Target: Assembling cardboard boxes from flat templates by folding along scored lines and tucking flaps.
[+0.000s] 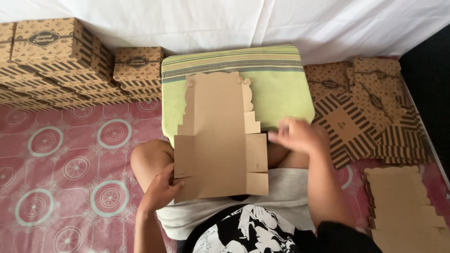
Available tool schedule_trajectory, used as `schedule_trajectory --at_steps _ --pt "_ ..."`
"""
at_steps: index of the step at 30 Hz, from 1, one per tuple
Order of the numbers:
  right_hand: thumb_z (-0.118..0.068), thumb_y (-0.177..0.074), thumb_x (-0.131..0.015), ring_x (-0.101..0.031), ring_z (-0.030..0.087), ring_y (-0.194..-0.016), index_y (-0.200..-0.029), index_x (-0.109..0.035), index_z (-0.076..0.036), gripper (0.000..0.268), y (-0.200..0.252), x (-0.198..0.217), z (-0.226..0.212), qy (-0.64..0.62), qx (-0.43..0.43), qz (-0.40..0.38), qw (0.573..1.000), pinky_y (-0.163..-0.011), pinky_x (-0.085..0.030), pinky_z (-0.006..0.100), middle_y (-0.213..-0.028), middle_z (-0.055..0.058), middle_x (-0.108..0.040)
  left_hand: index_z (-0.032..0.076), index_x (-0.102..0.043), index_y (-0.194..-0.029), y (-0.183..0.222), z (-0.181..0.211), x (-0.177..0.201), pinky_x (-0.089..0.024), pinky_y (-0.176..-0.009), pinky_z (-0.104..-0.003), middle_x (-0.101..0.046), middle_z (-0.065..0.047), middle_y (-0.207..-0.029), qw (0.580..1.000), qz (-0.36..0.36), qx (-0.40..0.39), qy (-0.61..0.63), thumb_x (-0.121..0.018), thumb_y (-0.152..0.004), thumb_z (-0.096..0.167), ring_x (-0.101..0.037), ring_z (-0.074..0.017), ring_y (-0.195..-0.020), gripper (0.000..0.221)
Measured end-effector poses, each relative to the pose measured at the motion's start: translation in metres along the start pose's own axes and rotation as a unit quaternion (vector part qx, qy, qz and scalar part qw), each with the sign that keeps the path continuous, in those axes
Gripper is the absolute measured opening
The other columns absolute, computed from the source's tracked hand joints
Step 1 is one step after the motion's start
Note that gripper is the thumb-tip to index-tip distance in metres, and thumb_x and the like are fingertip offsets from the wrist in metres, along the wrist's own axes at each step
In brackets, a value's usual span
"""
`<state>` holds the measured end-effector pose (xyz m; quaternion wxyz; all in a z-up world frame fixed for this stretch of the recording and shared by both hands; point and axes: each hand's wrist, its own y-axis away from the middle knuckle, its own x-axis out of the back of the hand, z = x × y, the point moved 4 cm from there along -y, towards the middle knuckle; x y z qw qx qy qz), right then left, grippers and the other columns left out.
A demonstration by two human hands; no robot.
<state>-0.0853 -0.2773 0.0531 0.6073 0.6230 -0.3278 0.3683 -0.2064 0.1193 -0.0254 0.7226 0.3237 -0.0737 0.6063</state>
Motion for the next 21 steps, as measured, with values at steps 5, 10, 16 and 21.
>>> schedule_trajectory --at_steps 5,10,16,21 --pt "-0.015 -0.086 -0.078 -0.062 0.022 -0.08 -0.104 -0.064 -0.001 0.028 -0.118 0.022 -0.019 -0.291 0.235 0.396 0.839 -0.074 -0.052 0.034 -0.09 0.009 -0.067 -0.001 -0.051 -0.143 0.005 0.005 -0.002 -0.057 -0.097 -0.032 -0.068 -0.019 -0.134 0.99 0.125 -0.027 0.06 -0.076 -0.08 0.008 -0.068 -0.025 -0.124 0.069" --pt "-0.033 -0.086 -0.079 -0.065 0.03 -0.105 -0.119 -0.067 0.001 0.049 -0.204 0.022 -0.054 -0.262 0.192 0.365 0.873 -0.088 -0.054 0.041 -0.111 0.013 -0.07 -0.002 -0.058 -0.135 0.001 0.044 0.006 -0.056 -0.088 -0.035 -0.067 -0.016 -0.12 0.957 0.263 -0.12 -0.033 -0.081 -0.077 0.012 -0.068 -0.0268 -0.103 0.063" --pt "-0.01 -0.081 -0.07 -0.071 0.022 -0.087 -0.1 -0.076 -0.004 0.02 -0.212 0.029 -0.062 -0.326 0.177 0.343 0.863 -0.076 -0.056 0.035 -0.094 0.006 -0.077 0.001 -0.061 -0.131 -0.006 0.067 -0.003 -0.057 -0.092 -0.037 -0.063 -0.014 -0.134 0.942 0.244 -0.221 -0.064 -0.081 -0.079 0.015 -0.067 -0.0277 -0.113 0.057" --pt "-0.01 -0.084 -0.072 -0.065 0.015 -0.082 -0.102 -0.073 -0.003 0.02 -0.163 0.048 -0.047 -0.446 0.218 0.282 0.821 -0.076 -0.054 0.029 -0.091 0.003 -0.072 0.001 -0.064 -0.126 -0.013 0.123 0.006 -0.056 -0.094 -0.036 -0.065 -0.014 -0.13 0.922 0.255 -0.286 -0.061 -0.081 -0.079 0.01 -0.068 -0.0299 -0.113 0.05"
